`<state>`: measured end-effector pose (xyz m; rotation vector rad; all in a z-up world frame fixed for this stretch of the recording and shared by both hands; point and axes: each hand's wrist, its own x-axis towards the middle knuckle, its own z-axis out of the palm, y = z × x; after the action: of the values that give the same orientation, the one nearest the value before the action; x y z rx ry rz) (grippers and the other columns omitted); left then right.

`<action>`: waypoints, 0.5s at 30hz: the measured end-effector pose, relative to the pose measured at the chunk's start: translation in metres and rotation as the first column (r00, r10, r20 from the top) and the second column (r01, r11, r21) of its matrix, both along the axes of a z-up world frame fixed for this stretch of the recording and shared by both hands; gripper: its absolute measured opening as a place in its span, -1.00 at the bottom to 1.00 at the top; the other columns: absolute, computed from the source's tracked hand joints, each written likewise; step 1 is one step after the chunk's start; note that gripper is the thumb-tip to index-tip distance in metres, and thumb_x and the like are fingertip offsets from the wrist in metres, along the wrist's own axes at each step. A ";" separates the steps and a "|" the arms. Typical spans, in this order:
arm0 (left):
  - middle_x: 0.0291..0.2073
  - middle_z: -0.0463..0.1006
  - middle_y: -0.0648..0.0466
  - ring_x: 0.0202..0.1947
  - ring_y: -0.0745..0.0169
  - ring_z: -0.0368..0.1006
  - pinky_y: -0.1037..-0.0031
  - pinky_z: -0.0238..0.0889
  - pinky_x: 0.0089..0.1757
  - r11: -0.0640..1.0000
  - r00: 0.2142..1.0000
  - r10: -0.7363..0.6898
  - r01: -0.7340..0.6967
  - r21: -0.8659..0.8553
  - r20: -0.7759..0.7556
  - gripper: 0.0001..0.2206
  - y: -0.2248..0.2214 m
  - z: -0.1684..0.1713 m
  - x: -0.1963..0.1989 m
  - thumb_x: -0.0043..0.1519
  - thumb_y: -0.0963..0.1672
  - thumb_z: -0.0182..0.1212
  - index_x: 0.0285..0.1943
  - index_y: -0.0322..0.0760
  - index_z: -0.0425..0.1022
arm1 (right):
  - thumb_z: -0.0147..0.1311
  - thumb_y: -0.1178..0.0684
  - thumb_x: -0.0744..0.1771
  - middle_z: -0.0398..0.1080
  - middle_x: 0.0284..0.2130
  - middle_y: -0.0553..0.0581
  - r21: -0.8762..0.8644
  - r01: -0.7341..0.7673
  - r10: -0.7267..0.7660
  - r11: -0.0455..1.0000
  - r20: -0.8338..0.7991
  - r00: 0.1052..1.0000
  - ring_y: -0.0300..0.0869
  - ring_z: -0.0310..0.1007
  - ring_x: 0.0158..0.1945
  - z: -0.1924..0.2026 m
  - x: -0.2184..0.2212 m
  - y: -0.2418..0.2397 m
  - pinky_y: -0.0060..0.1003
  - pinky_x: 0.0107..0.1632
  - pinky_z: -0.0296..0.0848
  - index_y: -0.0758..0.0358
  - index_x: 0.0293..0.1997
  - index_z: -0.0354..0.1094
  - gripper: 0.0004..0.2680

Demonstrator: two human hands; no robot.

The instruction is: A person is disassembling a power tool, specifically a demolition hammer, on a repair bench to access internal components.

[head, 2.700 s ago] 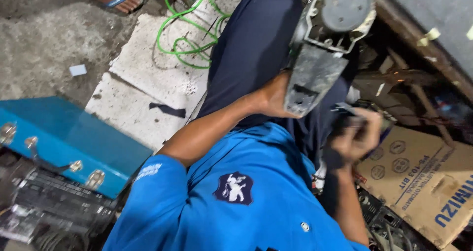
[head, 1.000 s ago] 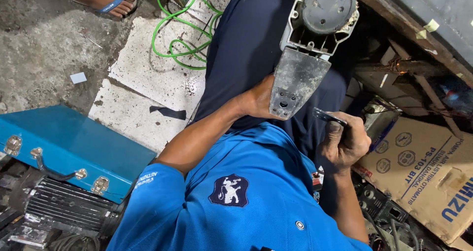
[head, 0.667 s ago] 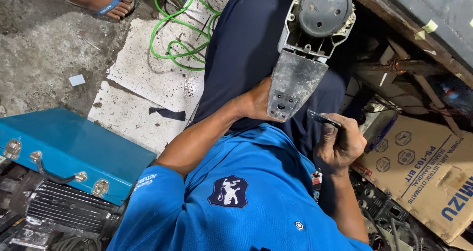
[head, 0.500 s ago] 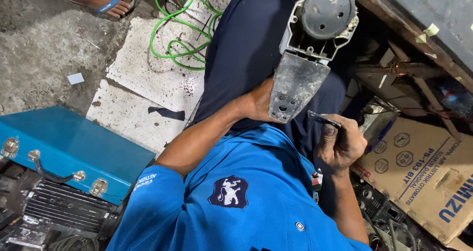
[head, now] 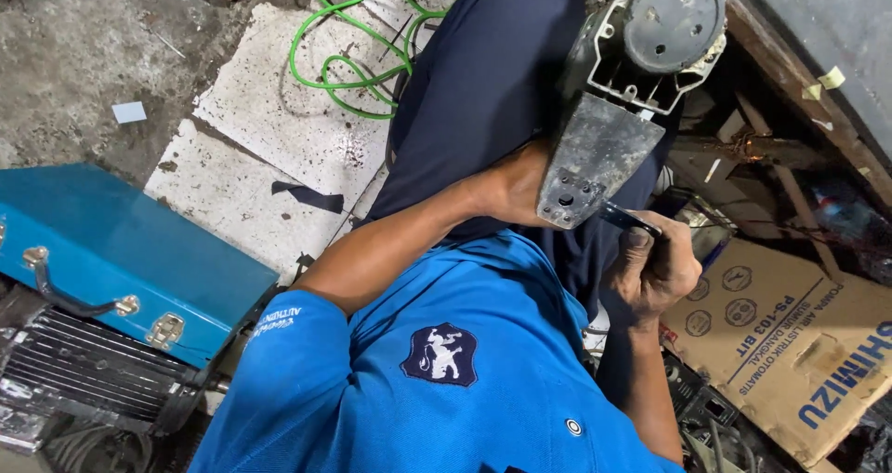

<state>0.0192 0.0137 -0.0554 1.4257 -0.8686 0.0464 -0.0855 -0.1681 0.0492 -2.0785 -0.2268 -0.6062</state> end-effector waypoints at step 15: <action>-0.08 0.61 -0.07 -0.03 -0.04 0.55 0.23 0.38 0.09 0.997 0.998 -0.059 0.061 0.051 -0.033 -0.58 0.002 0.012 -0.006 0.07 -0.07 0.52 0.02 -0.33 0.50 | 0.11 0.13 0.46 0.50 -0.43 0.41 -0.026 0.026 -0.026 0.999 0.019 0.999 0.07 0.46 -0.46 0.007 0.004 -0.015 -0.16 -0.27 0.42 0.51 -0.22 0.45 -0.82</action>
<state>0.0130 0.0161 -0.0430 1.4446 -0.8919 -0.0443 -0.0816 -0.1826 0.0564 -2.1044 -0.2196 -0.6416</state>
